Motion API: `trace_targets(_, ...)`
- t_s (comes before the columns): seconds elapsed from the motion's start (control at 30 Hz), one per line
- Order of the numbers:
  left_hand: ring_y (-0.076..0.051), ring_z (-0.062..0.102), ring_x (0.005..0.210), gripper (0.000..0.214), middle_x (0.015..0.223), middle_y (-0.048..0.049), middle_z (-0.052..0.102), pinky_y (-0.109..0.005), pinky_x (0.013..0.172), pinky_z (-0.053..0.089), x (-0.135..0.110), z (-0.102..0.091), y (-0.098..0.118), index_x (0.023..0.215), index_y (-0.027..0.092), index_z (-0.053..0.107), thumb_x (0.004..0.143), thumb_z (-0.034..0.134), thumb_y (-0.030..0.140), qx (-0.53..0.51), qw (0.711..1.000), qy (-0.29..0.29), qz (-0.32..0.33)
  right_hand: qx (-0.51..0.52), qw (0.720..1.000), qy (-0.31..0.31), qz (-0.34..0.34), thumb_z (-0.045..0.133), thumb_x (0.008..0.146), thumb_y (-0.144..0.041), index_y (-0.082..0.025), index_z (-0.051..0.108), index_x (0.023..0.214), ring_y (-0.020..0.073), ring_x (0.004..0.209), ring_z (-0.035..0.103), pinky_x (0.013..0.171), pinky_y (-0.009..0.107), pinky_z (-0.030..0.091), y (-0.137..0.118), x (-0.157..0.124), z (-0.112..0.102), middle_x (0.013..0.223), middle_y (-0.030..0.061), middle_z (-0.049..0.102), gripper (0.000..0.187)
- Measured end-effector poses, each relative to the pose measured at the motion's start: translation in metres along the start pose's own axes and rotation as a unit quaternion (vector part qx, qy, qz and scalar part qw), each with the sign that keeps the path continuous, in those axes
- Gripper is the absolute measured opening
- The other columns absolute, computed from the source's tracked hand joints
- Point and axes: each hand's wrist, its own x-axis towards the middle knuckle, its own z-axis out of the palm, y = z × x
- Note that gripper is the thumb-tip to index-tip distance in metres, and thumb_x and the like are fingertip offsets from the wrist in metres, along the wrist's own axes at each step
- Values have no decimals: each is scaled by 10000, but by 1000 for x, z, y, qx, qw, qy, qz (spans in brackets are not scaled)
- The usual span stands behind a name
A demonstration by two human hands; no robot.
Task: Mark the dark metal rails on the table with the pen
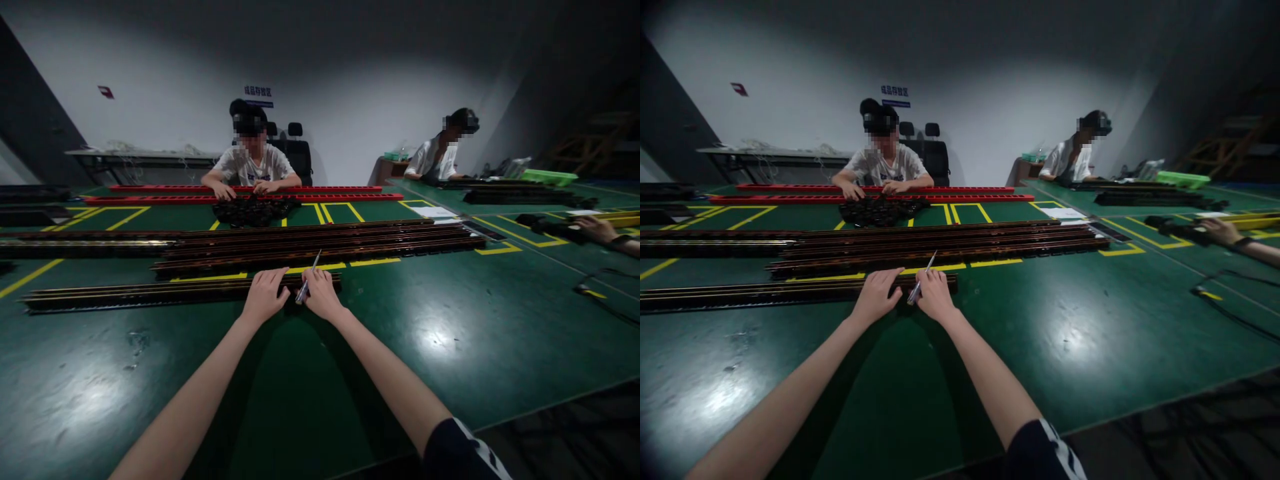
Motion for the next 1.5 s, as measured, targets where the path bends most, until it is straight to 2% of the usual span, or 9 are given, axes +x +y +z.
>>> trace_targets(0.13,-274,565,1107,434,1176,-135,645,-460,1026,364,-1,-4,2,1193,120,591,816,409,233,31,998,-14,-54,-23,997,30,69,590,794,-354,-187,456,938,259,939,517,880,385,301,13,-5,-5,943,88,601,258)
trace_targets(0.27,-274,561,1116,424,1154,-140,649,-500,1058,329,-1,-3,1,1168,119,610,831,373,220,33,994,-28,-100,-29,995,44,88,600,764,-371,-199,431,922,253,934,518,882,384,279,39,-13,-14,928,70,602,289)
trace_targets(0.47,-283,560,1120,414,1131,-143,652,-542,1072,313,-1,5,-5,1156,148,622,830,376,215,31,992,-16,-125,-9,996,55,69,544,765,-296,-205,413,905,247,903,526,877,385,278,71,-19,-23,881,58,597,212)
trace_targets(0.63,-293,535,1152,423,1166,-147,631,-561,1075,306,0,9,-7,1185,156,605,819,402,221,30,991,-10,-128,-15,992,86,90,521,657,-121,-195,433,926,261,926,519,881,392,276,76,-17,-20,922,76,610,292)
trace_targets(0.83,-298,473,1223,479,1242,-170,578,-529,1109,263,1,9,-6,1258,91,551,833,382,232,51,989,-33,-131,-23,996,79,34,430,644,-11,-182,460,982,256,1008,537,926,396,247,77,-16,-13,993,96,627,380)
trace_targets(0.93,-295,478,1218,472,1241,-166,582,-531,1111,260,2,10,-5,1256,95,551,839,379,232,49,990,-38,-130,-15,998,65,12,471,687,-79,-181,457,977,254,1001,550,933,395,251,76,-16,-12,994,95,633,308)
trace_targets(1.1,-292,487,1210,460,1231,-163,592,-527,1102,282,3,10,-5,1246,106,558,841,376,227,40,990,-43,-131,-24,996,76,41,508,774,-232,-200,428,905,245,928,562,931,400,269,77,-14,-10,932,81,638,157)
trace_targets(1.33,-289,487,1206,461,1224,-149,594,-530,1091,290,3,10,-6,1250,134,553,840,362,229,23,991,-51,-123,-73,992,75,70,608,764,-487,-216,406,852,272,885,548,919,409,294,72,-8,-11,861,79,609,349)
trace_targets(1.5,-279,486,1210,454,1220,-131,594,-521,1093,293,3,11,-8,1246,160,553,842,360,234,20,991,-44,-126,-60,992,82,74,591,765,-459,-219,398,864,265,858,536,875,401,309,73,-5,-8,851,70,596,324)
